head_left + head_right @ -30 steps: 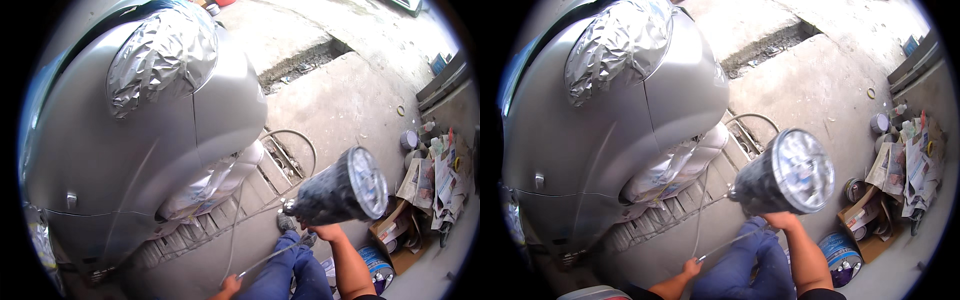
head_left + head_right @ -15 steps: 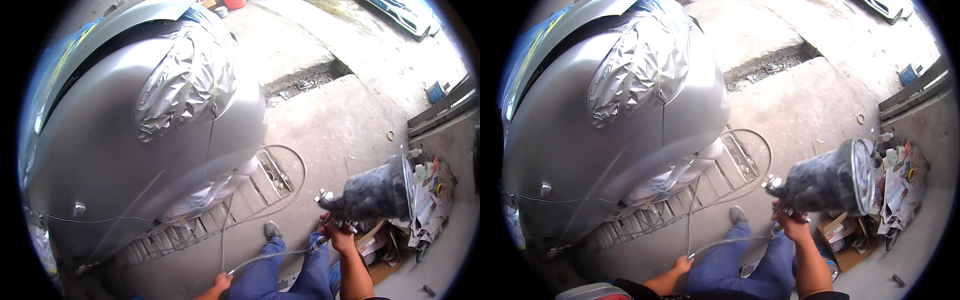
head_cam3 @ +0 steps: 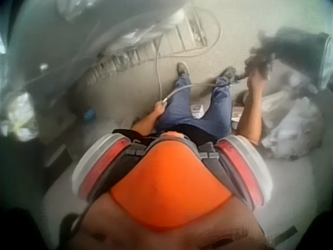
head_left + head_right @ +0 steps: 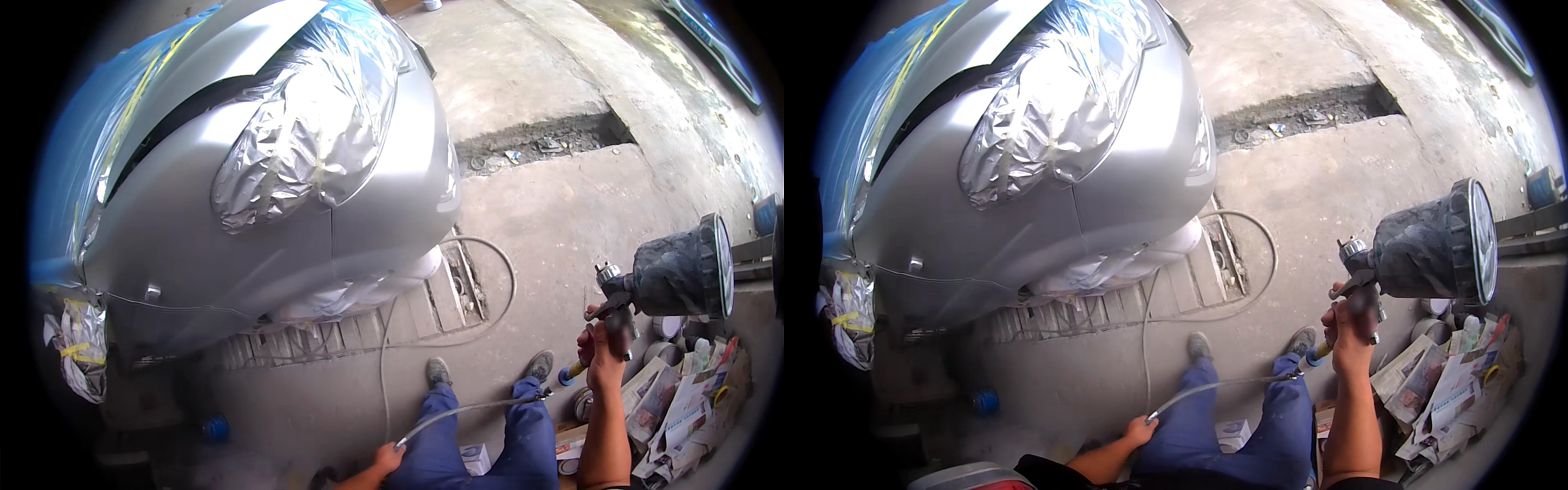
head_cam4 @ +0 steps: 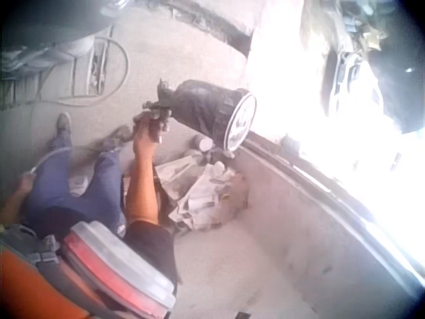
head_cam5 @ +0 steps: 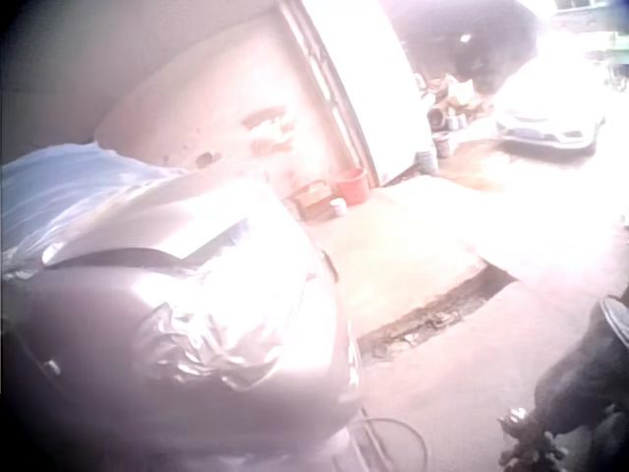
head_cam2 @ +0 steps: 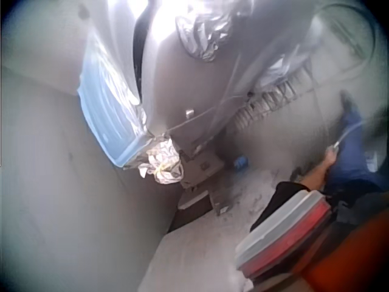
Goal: The person prepares a spray gun and applies a coat of silver paint to the front bumper of a car. The car is partially masked with plastic and tape to protect adjacent areas. The person moves around the vehicle to ensure even coverage of the bumper surface.
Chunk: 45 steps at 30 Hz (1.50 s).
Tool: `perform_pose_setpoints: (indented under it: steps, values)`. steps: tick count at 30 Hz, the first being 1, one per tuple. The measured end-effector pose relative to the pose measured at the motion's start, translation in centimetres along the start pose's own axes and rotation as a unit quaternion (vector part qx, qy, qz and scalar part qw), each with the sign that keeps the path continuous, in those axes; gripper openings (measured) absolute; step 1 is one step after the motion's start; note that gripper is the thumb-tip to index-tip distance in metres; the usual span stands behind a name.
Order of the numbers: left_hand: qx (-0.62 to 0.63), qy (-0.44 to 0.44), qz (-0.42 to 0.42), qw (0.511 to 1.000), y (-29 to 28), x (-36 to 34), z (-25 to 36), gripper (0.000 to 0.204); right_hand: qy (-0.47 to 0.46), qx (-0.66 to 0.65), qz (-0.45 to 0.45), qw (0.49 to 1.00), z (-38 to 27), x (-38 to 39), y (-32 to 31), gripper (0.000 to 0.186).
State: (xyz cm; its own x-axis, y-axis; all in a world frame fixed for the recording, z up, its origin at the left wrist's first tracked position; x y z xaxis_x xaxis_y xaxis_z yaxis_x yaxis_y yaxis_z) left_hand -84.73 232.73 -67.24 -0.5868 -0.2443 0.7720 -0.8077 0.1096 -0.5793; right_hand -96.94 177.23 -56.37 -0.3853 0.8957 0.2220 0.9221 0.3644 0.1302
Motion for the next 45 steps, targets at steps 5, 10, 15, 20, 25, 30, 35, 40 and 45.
perform_pose_setpoints:
  steps: [5, 10, 15, 20, 25, 30, 35, 40, 45]
  values:
    - [0.003, -0.005, -0.004, 1.0, 4.0, 4.4, 2.7, 0.045, 0.011, -0.009, -0.149, 0.989, 1.6, 1.2, -1.3, 0.035]
    - [-0.024, -0.02, -0.045, 0.998, 5.8, 6.5, 3.0, 0.049, 0.033, 0.095, -0.428, 0.898, 5.8, 3.2, 0.0, 0.036]
    - [-0.025, -0.013, -0.065, 0.998, 9.8, 6.9, 2.9, 0.051, 0.092, -0.027, -0.343, 0.934, 8.7, 1.6, 0.7, 0.025]
    - [0.037, 0.001, -0.049, 0.998, 12.5, 6.4, 2.9, 0.052, 0.101, 0.02, -0.067, 0.992, 12.1, -2.1, -3.2, 0.022]
    - [0.024, -0.003, -0.054, 0.998, 14.0, 5.6, 3.6, 0.051, 0.083, 0.009, -0.051, 0.995, 16.4, -0.7, -2.8, 0.039]
    - [-0.01, 0.003, -0.1, 0.995, 16.0, 5.7, 5.6, 0.052, 0.063, -0.016, -0.329, 0.942, 21.4, 1.7, 1.7, 0.018]
    - [0.0, -0.005, -0.142, 0.99, 16.7, 7.0, 12.1, 0.049, 0.098, -0.078, -0.295, 0.947, 27.8, -2.6, 3.1, 0.014]
    - [0.023, 0.03, -0.152, 0.988, 18.0, 6.2, 14.1, 0.046, 0.056, 0.015, -0.065, 0.996, 30.6, -8.8, -1.7, 0.031]
    - [0.038, 0.055, -0.09, 0.994, 19.1, 5.9, 13.8, 0.04, 0.083, 0.015, -0.014, 0.996, 35.1, -9.2, -1.2, 0.03]
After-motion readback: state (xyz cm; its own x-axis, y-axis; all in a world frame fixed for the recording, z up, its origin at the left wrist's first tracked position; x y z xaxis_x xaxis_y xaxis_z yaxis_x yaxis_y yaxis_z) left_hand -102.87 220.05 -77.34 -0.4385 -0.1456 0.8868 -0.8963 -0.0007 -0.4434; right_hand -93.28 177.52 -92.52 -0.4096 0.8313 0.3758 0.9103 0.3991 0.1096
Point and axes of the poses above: each hand's wrist, its own x-axis away from the middle knuckle, its own y-axis out of the palm, z = x × y, the point moved 3 cm from there along -x, towards the middle knuckle, and after that the axes turned 14 degrees about -y, right-handed, at the moved point
